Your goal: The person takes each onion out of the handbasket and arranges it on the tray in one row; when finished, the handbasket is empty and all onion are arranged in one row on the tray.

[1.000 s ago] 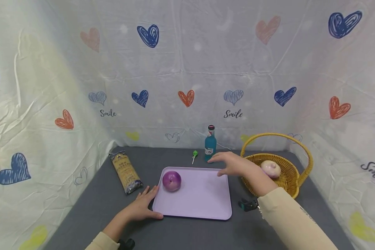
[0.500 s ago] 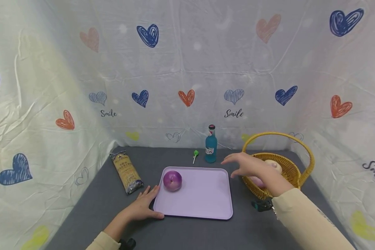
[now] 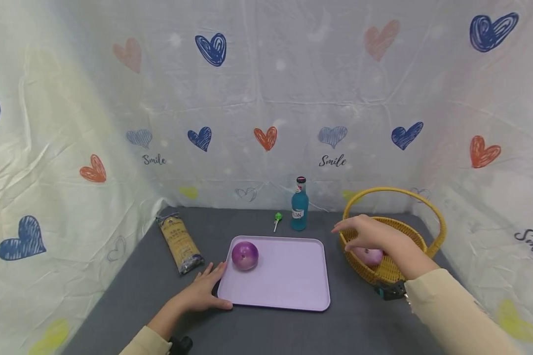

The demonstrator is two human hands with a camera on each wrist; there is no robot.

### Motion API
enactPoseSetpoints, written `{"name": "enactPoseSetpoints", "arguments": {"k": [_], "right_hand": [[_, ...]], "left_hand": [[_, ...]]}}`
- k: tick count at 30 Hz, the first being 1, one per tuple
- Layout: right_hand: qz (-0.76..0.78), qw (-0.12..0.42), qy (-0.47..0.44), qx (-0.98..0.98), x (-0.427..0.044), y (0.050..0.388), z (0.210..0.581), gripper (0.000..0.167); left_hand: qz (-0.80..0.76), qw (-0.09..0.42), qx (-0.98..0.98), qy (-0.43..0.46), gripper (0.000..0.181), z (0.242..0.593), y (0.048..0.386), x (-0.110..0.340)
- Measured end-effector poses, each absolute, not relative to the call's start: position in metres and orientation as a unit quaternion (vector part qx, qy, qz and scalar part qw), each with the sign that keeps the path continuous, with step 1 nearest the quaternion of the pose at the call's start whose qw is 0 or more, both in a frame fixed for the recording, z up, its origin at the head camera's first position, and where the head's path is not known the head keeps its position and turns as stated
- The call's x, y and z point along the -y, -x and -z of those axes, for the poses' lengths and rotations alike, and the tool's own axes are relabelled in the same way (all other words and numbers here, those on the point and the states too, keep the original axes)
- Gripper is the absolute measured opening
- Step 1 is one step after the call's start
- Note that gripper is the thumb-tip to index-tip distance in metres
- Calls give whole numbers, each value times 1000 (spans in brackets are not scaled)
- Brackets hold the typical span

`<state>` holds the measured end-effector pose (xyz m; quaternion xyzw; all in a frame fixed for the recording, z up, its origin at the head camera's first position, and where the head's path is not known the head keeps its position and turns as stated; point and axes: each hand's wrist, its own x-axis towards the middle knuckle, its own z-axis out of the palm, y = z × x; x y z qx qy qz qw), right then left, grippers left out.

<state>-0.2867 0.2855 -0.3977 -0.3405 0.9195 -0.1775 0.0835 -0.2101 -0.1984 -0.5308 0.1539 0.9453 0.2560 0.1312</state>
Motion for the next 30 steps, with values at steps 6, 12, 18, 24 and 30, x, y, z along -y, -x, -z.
{"name": "enactPoseSetpoints", "arguments": {"k": [6, 12, 18, 24, 30], "right_hand": [[175, 87, 324, -926, -300, 282, 397, 42], [150, 73, 296, -941, -313, 281, 400, 39], [135, 49, 297, -944, -329, 282, 409, 36], [138, 53, 299, -943, -339, 281, 415, 39], [138, 66, 296, -943, -341, 283, 420, 40]], "left_hand": [[-258, 132, -943, -161, 121, 531, 212, 198], [-258, 134, -944, -159, 122, 531, 211, 200], [-264, 138, -942, -155, 122, 532, 211, 200], [-266, 135, -942, -153, 121, 533, 210, 200], [-266, 133, -942, -154, 120, 531, 210, 201]]}}
